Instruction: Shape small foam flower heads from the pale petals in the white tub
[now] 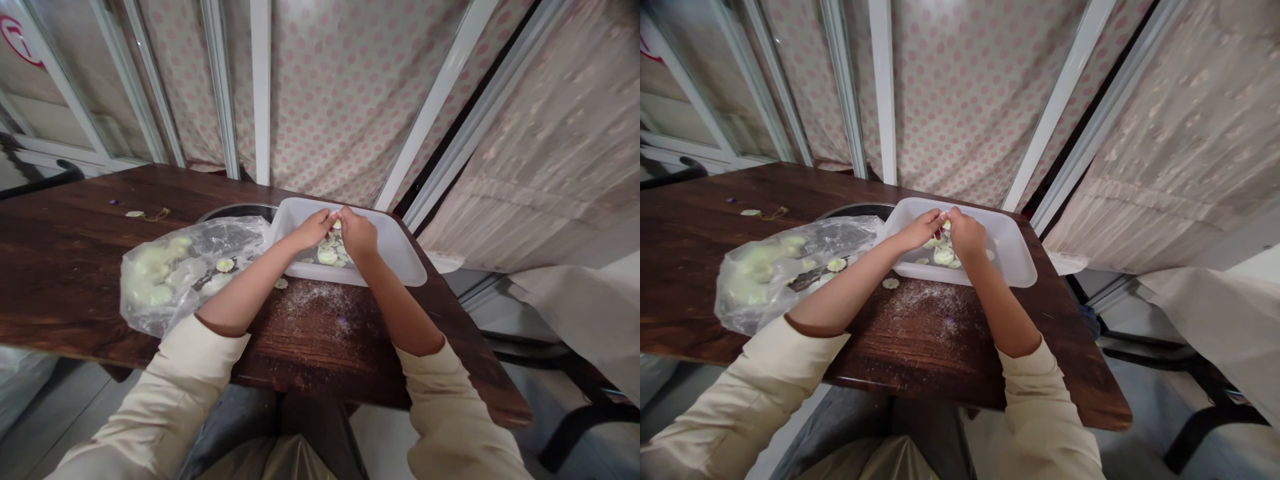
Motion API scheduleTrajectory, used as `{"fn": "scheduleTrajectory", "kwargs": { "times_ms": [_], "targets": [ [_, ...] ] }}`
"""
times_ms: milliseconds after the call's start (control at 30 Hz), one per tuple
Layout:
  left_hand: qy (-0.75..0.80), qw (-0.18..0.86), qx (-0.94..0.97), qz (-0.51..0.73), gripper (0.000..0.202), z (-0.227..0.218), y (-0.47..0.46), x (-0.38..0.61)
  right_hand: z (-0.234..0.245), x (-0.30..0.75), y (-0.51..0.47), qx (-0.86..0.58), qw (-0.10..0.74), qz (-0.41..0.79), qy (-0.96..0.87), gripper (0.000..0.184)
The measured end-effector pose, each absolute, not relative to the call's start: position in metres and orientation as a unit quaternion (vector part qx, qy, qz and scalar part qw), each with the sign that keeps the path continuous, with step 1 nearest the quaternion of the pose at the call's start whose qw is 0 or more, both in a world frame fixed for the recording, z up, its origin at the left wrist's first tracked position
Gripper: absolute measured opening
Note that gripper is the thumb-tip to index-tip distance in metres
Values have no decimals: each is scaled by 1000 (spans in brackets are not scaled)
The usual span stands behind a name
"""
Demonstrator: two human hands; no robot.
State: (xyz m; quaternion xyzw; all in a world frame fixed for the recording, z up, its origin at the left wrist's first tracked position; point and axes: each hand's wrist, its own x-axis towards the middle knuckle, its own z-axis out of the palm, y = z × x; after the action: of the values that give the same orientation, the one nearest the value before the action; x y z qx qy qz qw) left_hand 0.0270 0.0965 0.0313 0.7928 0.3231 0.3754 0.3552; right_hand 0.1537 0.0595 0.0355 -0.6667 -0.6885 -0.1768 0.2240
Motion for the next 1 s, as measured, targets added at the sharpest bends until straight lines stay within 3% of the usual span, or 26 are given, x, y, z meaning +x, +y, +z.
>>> {"fn": "scheduleTrajectory", "kwargs": {
  "times_ms": [467, 667, 1000],
  "targets": [
    [329, 356, 787, 382, 22, 33, 97, 27, 36, 150, 57, -680, 186, -230, -671, 34],
    [329, 344, 749, 462, 19, 31, 101, 27, 36, 152, 59, -641, 177, -224, -712, 38],
    [295, 323, 761, 478, 21, 33, 100, 24, 34, 157, 62, -629, 212, -201, -720, 47]
  ]
}}
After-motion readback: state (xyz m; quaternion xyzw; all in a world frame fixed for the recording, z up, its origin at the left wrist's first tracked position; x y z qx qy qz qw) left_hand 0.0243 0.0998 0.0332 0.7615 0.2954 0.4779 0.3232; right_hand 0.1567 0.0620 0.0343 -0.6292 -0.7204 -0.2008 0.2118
